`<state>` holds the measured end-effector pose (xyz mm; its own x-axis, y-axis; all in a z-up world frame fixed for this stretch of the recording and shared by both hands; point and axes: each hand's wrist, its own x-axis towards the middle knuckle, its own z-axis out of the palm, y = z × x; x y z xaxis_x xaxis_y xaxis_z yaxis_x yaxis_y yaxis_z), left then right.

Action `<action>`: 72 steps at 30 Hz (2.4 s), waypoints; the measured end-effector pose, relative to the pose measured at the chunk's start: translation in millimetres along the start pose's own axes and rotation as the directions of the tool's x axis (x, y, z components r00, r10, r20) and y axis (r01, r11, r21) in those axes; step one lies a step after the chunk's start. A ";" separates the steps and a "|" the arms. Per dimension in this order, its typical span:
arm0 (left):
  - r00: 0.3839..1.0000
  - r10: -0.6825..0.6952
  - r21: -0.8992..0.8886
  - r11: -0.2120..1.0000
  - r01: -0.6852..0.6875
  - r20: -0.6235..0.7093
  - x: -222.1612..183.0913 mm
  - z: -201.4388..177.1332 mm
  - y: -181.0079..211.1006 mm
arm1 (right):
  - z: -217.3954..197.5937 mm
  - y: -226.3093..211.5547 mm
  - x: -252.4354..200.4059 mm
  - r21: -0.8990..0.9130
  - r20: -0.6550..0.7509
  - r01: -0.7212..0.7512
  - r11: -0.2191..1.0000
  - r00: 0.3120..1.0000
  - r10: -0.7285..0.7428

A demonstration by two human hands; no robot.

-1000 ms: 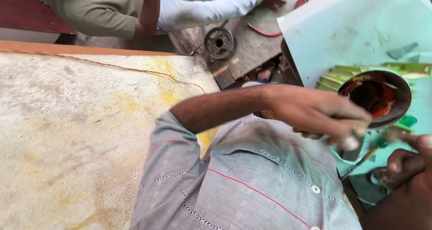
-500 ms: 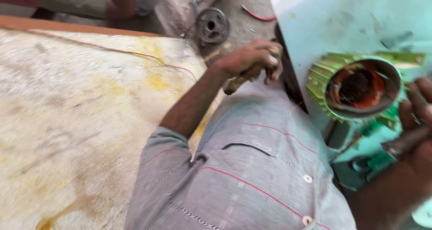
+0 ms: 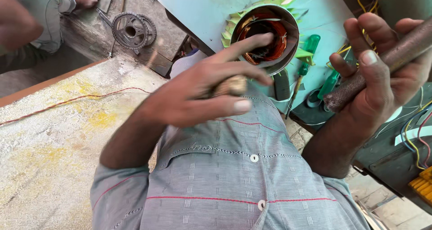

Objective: The person is repairing a motor stator by hand. They use a hammer to tap a metal rod into the stator, then use a screwdriver to adjust the copper windings inside. The person also uses their fingers to pull and arrange the wires within the stator.

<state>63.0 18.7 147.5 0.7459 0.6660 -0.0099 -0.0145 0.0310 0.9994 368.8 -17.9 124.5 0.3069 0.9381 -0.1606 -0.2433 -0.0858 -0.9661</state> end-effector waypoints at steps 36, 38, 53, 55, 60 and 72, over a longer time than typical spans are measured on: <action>0.843 0.526 -0.183 0.823 -0.537 -0.111 34.5 0.2 26.8 | -94.6 -1.2 -64.1 -0.105 0.065 -0.001 0.995 0.998 0.008; 0.852 0.508 -0.174 0.834 -0.523 -0.125 50.6 4.2 19.0 | -74.9 -8.7 -67.1 -0.175 0.102 0.045 0.984 0.994 -0.027; 0.932 0.350 -0.183 0.914 -0.362 -0.095 44.8 3.6 -12.0 | -50.1 -32.9 -75.6 0.073 0.082 -0.329 0.942 0.943 0.323; 0.918 0.388 -0.175 0.901 -0.397 -0.084 43.1 1.7 -15.7 | -50.6 -21.7 -74.7 0.079 0.318 -0.461 0.884 0.852 0.416; 0.919 0.372 -0.163 0.906 -0.390 -0.133 42.3 1.6 -15.5 | -41.3 -7.7 -59.7 -0.627 0.622 0.093 0.774 0.658 0.425; 0.938 0.332 -0.192 0.919 -0.345 -0.095 43.8 2.1 -1.9 | -41.8 -44.7 -47.3 -0.642 0.336 -0.225 0.733 0.776 0.533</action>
<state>97.1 46.4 145.3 0.6318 0.7061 0.3198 -0.3981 -0.0584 0.9155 403.6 -72.4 166.9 -0.2011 0.7954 -0.5717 0.3437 -0.4893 -0.8016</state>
